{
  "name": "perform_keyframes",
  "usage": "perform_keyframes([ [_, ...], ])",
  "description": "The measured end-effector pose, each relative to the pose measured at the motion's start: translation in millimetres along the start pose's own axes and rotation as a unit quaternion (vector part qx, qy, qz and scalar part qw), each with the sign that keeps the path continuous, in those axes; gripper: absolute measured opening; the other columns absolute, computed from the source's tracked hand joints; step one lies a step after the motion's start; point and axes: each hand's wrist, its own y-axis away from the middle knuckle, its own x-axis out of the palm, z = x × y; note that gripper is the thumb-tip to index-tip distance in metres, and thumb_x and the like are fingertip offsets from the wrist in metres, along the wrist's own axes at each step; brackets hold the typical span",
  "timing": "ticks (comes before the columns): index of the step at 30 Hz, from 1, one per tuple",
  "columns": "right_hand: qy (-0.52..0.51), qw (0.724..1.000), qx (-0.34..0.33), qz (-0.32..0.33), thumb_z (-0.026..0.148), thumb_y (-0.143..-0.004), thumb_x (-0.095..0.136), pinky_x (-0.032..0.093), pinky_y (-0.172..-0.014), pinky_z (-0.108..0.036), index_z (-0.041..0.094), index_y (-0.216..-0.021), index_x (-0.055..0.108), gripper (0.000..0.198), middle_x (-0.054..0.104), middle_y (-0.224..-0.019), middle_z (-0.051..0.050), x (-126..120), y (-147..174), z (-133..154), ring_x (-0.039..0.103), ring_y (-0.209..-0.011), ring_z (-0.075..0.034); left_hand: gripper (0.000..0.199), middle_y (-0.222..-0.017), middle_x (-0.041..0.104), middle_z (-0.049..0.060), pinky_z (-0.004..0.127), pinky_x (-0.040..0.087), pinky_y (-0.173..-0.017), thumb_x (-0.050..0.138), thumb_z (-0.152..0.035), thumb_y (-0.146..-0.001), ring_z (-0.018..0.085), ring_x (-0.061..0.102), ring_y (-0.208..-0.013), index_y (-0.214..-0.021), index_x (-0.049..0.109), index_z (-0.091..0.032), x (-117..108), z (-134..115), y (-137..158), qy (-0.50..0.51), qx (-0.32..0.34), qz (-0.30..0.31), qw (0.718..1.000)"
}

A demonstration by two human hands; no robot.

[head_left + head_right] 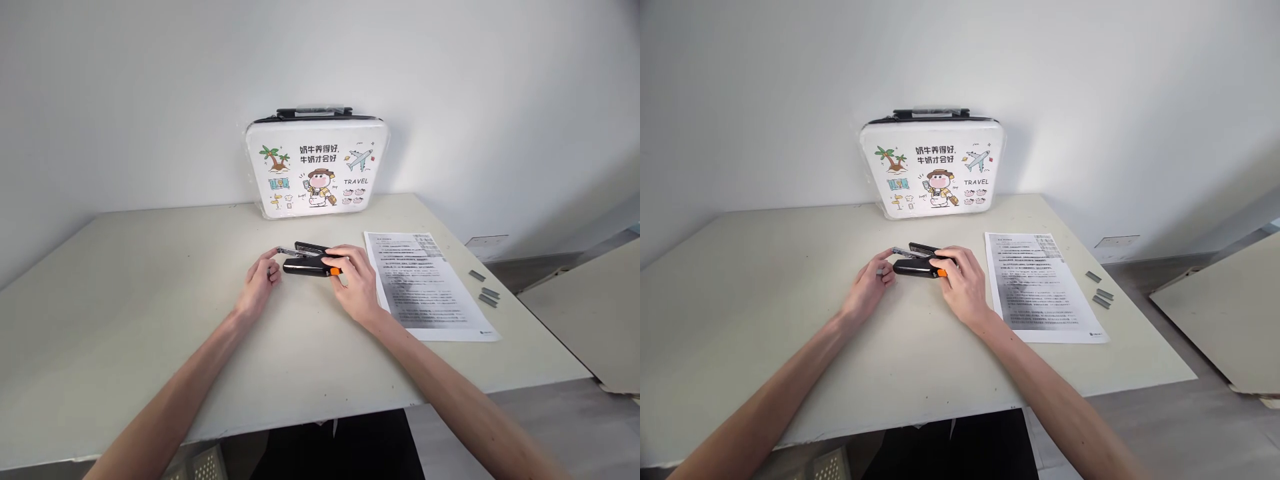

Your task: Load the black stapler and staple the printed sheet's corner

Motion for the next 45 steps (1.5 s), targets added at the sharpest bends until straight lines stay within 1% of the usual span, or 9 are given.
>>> perform_keyframes([
  [5,0.010,0.999,0.031,0.024,-0.001,-0.090,0.054,0.061,-0.094,-0.046,0.029,-0.114,0.068,0.041,0.072,-0.119,-0.007,-1,3,-2,0.068,-0.114,-0.026,0.051,-0.070,0.045,-0.002,0.032,0.037,-0.064,0.056,-0.030,-0.083,0.017,0.044,-0.066,-0.130,0.073,-0.021,1,1,6,-0.120,0.024,0.106,0.987],
  [8,0.005,0.998,0.058,0.028,0.002,-0.090,0.057,0.060,-0.094,-0.046,0.029,-0.114,0.067,0.037,0.072,-0.119,-0.007,-1,4,-2,0.067,-0.114,-0.026,0.052,-0.072,0.046,-0.002,0.032,0.036,-0.065,0.058,-0.028,-0.083,0.017,0.042,-0.067,-0.132,0.072,-0.025,2,0,8,-0.112,0.020,0.136,0.984],
  [13,0.009,0.995,0.092,0.038,0.007,-0.090,0.064,0.057,-0.090,-0.042,0.027,-0.111,0.067,0.029,0.074,-0.115,-0.006,0,4,-4,0.067,-0.109,-0.026,0.041,-0.074,0.045,-0.003,0.027,0.038,-0.062,0.069,-0.018,-0.079,0.013,0.041,-0.065,-0.120,0.073,-0.017,4,-3,6,0.047,-0.041,0.075,0.995],
  [16,0.033,0.990,0.127,0.060,0.015,-0.091,0.068,0.054,-0.089,-0.042,0.026,-0.107,0.067,0.020,0.076,-0.108,-0.005,1,6,-7,0.068,-0.101,-0.026,0.034,-0.072,0.045,-0.004,0.025,0.039,-0.059,0.071,-0.012,-0.077,0.011,0.042,-0.061,-0.111,0.071,-0.012,1,-5,3,0.160,-0.085,0.020,0.983],
  [21,0.035,0.962,0.253,0.102,0.035,-0.088,0.075,0.051,-0.086,-0.041,0.025,-0.105,0.068,0.021,0.076,-0.102,-0.004,1,11,-11,0.068,-0.093,-0.026,0.017,-0.072,0.046,-0.002,0.022,0.041,-0.054,0.062,-0.017,-0.086,0.011,0.046,-0.059,-0.102,0.064,-0.012,-5,-8,-3,0.243,-0.115,-0.010,0.963],
  [25,0.005,0.933,0.333,0.140,0.042,-0.085,0.074,0.052,-0.084,-0.040,0.026,-0.107,0.068,0.028,0.077,-0.104,-0.003,8,10,-18,0.069,-0.093,-0.026,0.016,-0.074,0.051,0.001,0.023,0.043,-0.054,0.054,-0.021,-0.094,0.012,0.052,-0.060,-0.103,0.063,-0.011,-7,-9,-3,0.286,-0.130,-0.020,0.949],
  [33,-0.027,0.923,0.327,0.199,0.035,-0.080,0.078,0.054,-0.093,-0.041,0.027,-0.103,0.069,0.026,0.078,-0.105,-0.002,68,-27,-46,0.070,-0.101,-0.026,0.020,-0.072,0.054,0.003,0.023,0.045,-0.055,0.054,-0.024,-0.100,0.013,0.054,-0.059,-0.102,0.067,-0.009,-9,-7,-4,0.320,-0.144,-0.015,0.936],
  [40,-0.078,0.924,0.283,0.246,0.025,-0.085,0.073,0.052,-0.107,-0.045,0.021,-0.124,0.069,0.039,0.077,-0.120,-0.008,144,-56,-42,0.069,-0.113,-0.028,0.023,-0.072,0.054,0.003,0.024,0.045,-0.055,0.053,-0.025,-0.101,0.013,0.054,-0.059,-0.100,0.068,-0.008,-10,-7,-3,0.324,-0.146,-0.014,0.935],
  [45,-0.125,0.919,0.260,0.269,0.017,-0.087,0.065,0.053,-0.111,-0.042,0.025,-0.147,0.058,0.061,0.068,-0.142,-0.005,148,-50,-37,0.067,-0.125,-0.024,0.022,-0.075,0.057,0.004,0.024,0.046,-0.056,0.053,-0.025,-0.101,0.014,0.057,-0.061,-0.101,0.069,-0.009,-11,-7,-3,0.324,-0.142,-0.016,0.935],
])
